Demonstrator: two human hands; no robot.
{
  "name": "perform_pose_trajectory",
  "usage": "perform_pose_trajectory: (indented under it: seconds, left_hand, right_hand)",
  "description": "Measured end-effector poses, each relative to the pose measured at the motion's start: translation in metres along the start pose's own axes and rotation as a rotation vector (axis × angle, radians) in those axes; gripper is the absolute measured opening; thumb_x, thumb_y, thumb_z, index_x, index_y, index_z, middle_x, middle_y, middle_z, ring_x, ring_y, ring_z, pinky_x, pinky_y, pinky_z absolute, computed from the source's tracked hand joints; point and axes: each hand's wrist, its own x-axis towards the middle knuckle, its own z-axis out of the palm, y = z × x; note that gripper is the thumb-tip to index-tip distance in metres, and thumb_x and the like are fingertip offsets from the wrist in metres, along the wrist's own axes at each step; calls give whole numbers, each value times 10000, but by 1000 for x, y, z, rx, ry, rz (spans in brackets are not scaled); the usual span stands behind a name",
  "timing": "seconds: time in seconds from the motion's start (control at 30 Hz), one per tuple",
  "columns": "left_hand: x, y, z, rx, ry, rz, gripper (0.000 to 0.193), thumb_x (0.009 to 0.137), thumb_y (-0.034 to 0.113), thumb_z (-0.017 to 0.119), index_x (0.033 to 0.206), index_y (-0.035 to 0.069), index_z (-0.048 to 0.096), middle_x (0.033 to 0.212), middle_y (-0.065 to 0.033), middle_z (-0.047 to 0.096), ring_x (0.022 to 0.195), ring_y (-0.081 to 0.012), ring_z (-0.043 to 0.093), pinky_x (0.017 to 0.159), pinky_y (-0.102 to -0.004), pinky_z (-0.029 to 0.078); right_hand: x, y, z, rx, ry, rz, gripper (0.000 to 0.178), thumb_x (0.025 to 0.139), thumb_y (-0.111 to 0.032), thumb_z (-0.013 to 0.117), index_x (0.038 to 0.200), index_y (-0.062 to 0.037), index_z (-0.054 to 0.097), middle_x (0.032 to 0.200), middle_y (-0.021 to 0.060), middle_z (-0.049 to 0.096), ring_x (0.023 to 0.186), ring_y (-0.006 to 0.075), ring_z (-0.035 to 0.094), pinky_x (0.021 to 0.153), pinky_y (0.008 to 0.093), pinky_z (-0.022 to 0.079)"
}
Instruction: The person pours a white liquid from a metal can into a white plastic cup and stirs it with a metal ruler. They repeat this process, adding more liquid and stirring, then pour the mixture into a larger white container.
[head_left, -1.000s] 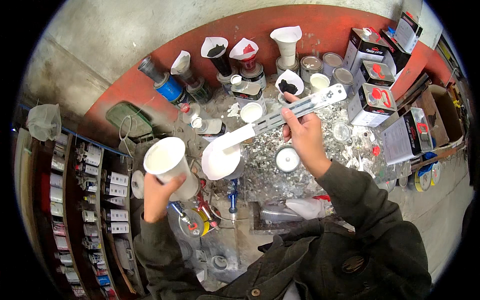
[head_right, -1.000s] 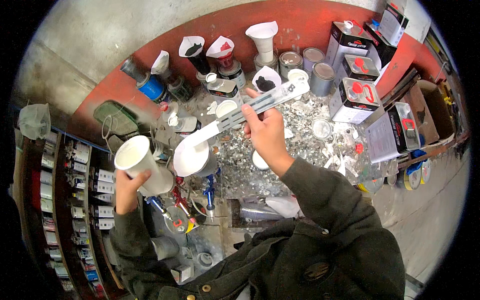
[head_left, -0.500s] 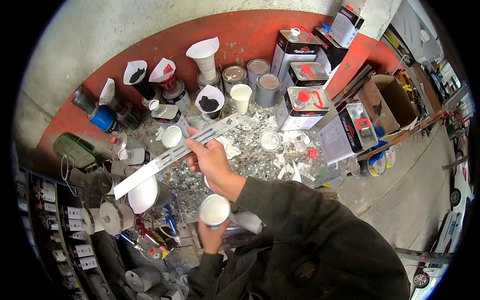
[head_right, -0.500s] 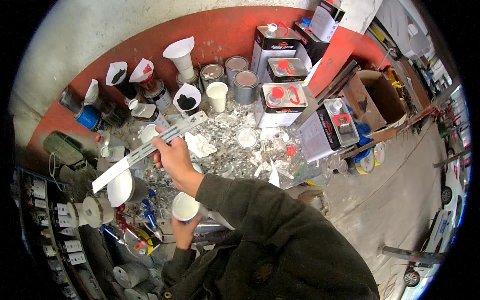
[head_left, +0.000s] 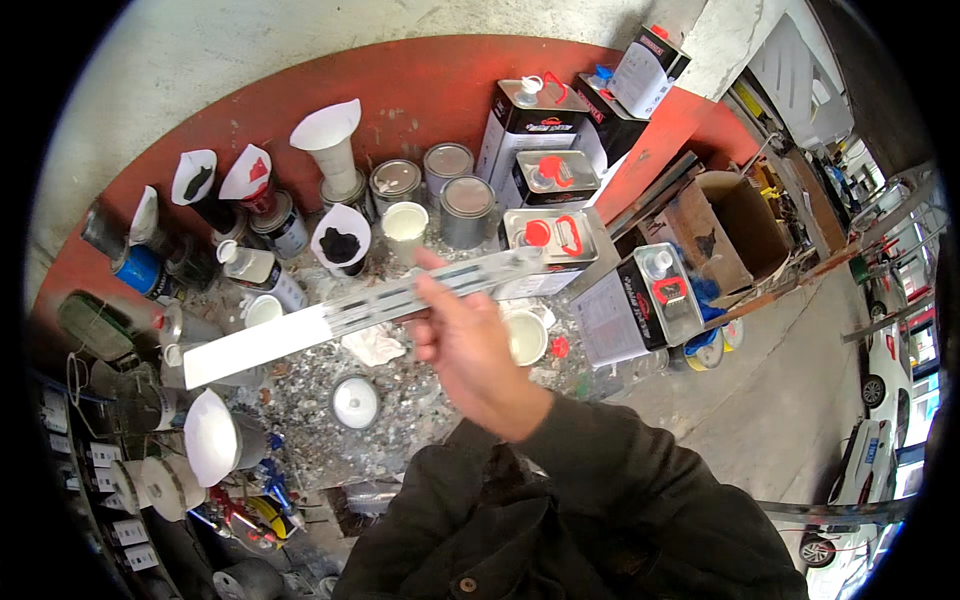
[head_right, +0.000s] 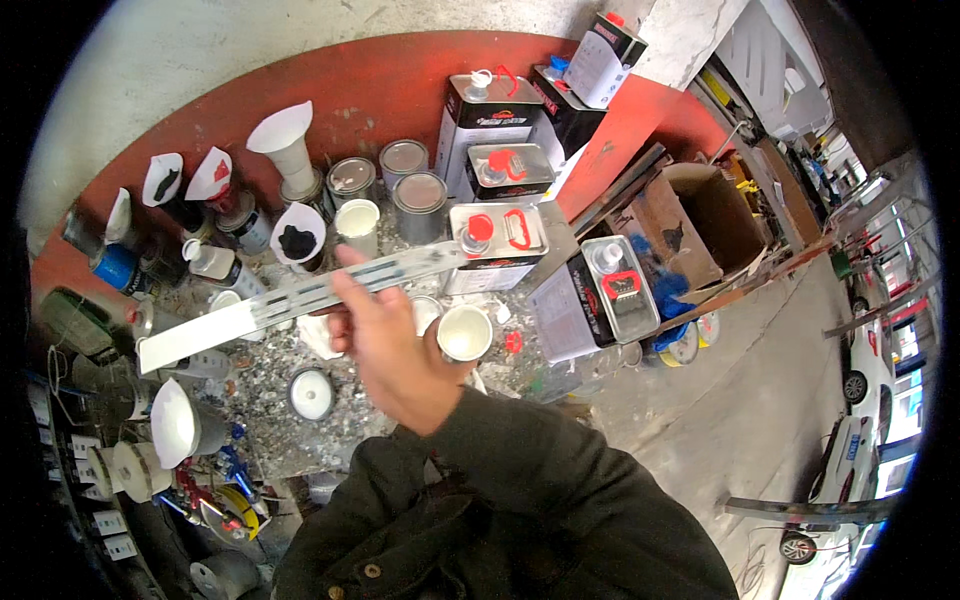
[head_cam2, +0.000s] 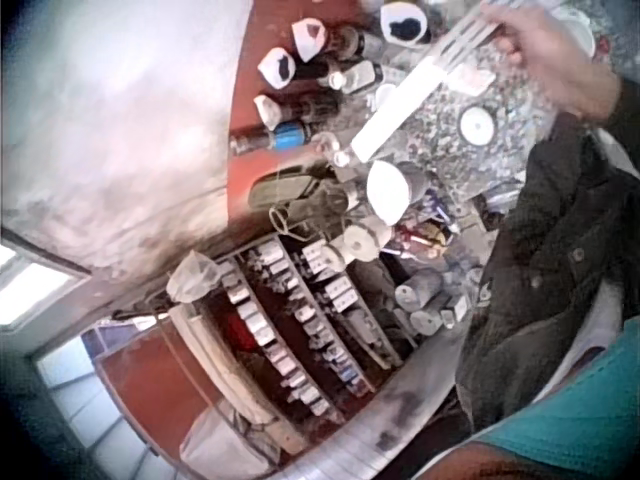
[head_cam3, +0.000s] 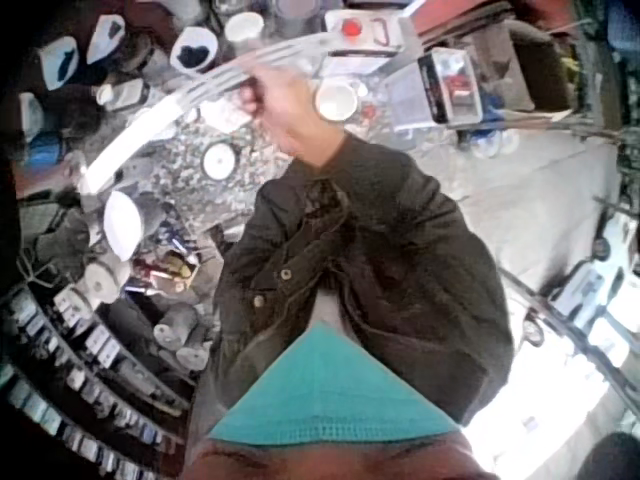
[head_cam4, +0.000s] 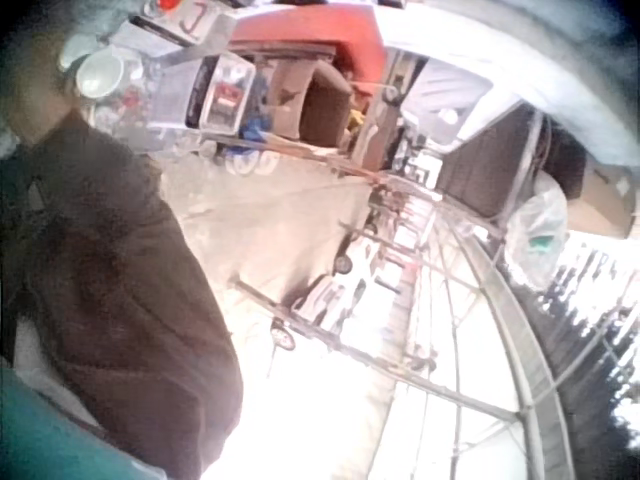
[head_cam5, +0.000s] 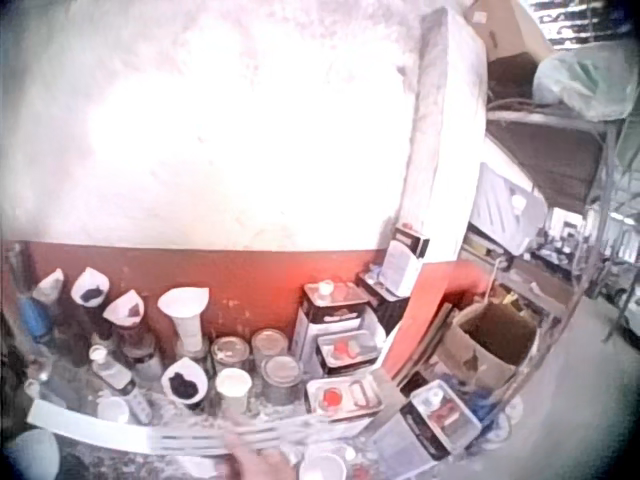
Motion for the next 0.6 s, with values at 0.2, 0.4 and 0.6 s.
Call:
perform_pose_trajectory:
  seconds: [0.2, 0.4, 0.6]
  left_hand:
    - [10, 1, 36, 111, 18, 12, 867, 639, 34, 876, 1401, 60, 461, 1355, -153, 499, 1288, -345, 475, 1104, -453, 371]
    - [10, -4, 44, 64, 22, -27, 895, 618, 15, 875, 1405, 53, 449, 1345, -159, 490, 1297, -352, 461, 1110, -448, 367]
    - [16, 6, 44, 88, 10, -9, 898, 604, 4, 868, 1394, 45, 443, 1339, -166, 490, 1296, -361, 459, 1106, -451, 370]
  right_hand:
    - [-31, -104, -101, -227, 147, -279, 505, 1052, -207, 555, 1520, -83, 412, 890, -44, 532, 629, 11, 398, 497, 176, 322]
    - [-40, -147, -192, -640, 353, -587, 515, 1043, -147, 562, 1515, -4, 412, 799, -17, 590, 591, 39, 464, 509, 206, 385]
    - [-8, -123, -222, -1247, 140, -560, 350, 1001, -146, 646, 1316, 4, 635, 804, -18, 630, 608, 33, 501, 546, 223, 412]
